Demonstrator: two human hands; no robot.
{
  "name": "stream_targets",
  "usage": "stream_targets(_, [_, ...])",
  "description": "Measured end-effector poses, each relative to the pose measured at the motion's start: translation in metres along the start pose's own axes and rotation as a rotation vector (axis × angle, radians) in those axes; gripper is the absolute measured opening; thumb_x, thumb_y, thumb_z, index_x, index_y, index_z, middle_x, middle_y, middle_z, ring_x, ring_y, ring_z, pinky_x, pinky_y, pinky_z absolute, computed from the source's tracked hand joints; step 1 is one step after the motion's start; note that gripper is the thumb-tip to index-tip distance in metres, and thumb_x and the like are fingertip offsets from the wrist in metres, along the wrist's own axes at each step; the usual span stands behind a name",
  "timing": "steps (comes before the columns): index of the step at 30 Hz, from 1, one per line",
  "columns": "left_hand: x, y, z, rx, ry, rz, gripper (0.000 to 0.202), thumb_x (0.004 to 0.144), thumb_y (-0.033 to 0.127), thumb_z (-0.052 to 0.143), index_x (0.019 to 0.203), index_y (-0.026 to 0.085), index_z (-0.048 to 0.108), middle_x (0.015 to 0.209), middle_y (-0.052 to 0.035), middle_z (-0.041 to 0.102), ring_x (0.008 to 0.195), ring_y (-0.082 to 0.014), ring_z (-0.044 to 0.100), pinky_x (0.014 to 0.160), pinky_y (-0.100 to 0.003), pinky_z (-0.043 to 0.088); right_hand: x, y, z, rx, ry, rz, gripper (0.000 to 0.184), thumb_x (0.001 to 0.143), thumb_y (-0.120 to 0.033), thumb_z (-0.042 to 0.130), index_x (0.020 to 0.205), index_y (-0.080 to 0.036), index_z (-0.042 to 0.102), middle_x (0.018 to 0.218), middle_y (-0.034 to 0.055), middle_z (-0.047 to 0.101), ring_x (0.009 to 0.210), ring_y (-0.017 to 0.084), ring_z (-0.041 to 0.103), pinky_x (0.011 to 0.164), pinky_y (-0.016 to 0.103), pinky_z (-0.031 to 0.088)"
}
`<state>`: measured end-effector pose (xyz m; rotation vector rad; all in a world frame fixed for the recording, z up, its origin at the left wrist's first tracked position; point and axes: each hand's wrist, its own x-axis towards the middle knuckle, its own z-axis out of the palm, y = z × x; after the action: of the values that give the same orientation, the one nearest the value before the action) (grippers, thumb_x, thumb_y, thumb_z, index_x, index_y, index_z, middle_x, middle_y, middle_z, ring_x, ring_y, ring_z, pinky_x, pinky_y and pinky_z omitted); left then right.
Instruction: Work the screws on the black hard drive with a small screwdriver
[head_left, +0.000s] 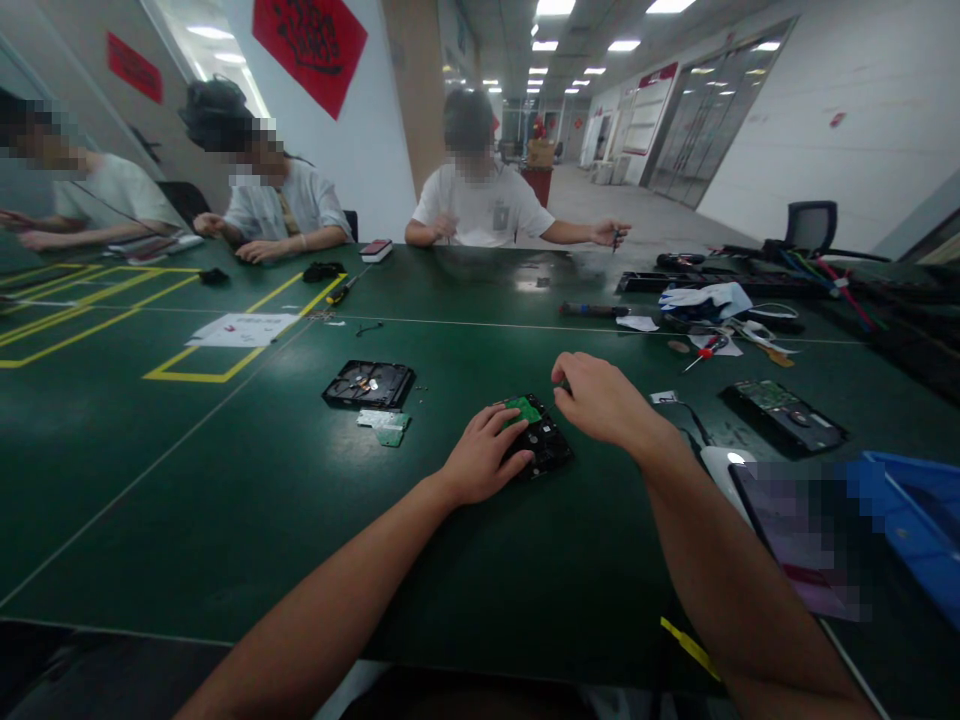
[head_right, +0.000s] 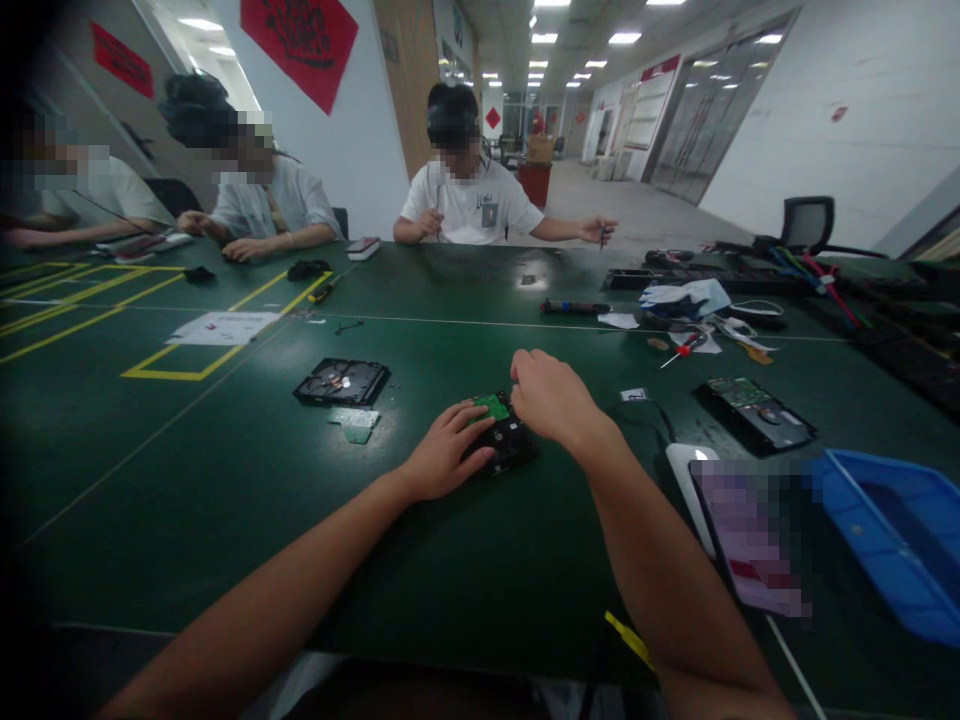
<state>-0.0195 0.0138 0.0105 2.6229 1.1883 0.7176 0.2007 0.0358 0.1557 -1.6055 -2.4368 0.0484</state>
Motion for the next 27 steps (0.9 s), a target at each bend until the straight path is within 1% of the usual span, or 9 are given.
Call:
stream_targets(11, [0.0001,-0.0016,0.0014,-0.002,-0.002,0.0,0.055,0.106,0.053,0.053,0.153,0.024,0.053,0.158,-0.0126,0.051,0.155,-0.0356,0.036,0.127,-0.061,0.034,-0.0009,-0.0003,-0.0009,0.0,0.0,-0.011,0.014,0.091,-0.016,0.054,0.1,-0.017,0.065,0.105,0.0134,0.07,0.09,0.024,0.064,0.078,0.036,0.042])
stream_targets(14, [-0.0002,-0.0022,0.0021,-0.004,0.0,0.0,0.055,0.106,0.053,0.054,0.154,0.025,0.052,0.158,-0.012,0.051,0.155,-0.0356,0.036,0.127,-0.062,0.035,-0.0013,-0.0005,-0.0014,0.001,-0.009,-0.009,0.013,0.091,-0.016,0.055,0.101,-0.017,0.064,0.107,0.014,0.071,0.092,0.025,0.065,0.08,0.037,0.043])
stream_targets(17, [-0.0005,-0.0022,0.002,0.001,-0.002,-0.003,0.056,0.106,0.054,0.053,0.154,0.025,0.052,0.158,-0.0121,0.051,0.155,-0.0357,0.036,0.127,-0.062,0.035,-0.0011,-0.0005,-0.0011,0.015,-0.009,0.0,0.016,0.092,-0.016,0.057,0.106,-0.016,0.064,0.11,0.0145,0.072,0.096,0.027,0.067,0.082,0.038,0.045])
stream_targets(21, [-0.0002,-0.0013,0.0006,0.003,-0.004,-0.001,0.056,0.107,0.054,0.052,0.153,0.022,0.053,0.158,-0.0132,0.052,0.155,-0.0358,0.036,0.127,-0.061,0.035,0.0004,0.0,0.0009,0.072,0.016,0.005,0.025,0.09,-0.015,0.06,0.115,-0.016,0.061,0.113,0.0147,0.073,0.099,0.028,0.069,0.085,0.038,0.047])
stream_targets(27, [0.0001,-0.0012,0.0015,-0.01,0.011,0.001,0.055,0.106,0.052,0.055,0.154,0.024,0.053,0.157,-0.0124,0.052,0.154,-0.0355,0.037,0.127,-0.061,0.035,0.0028,0.0023,0.0054,0.085,0.048,0.0,0.028,0.086,-0.013,0.059,0.114,-0.015,0.063,0.108,0.0152,0.074,0.094,0.027,0.067,0.082,0.038,0.045])
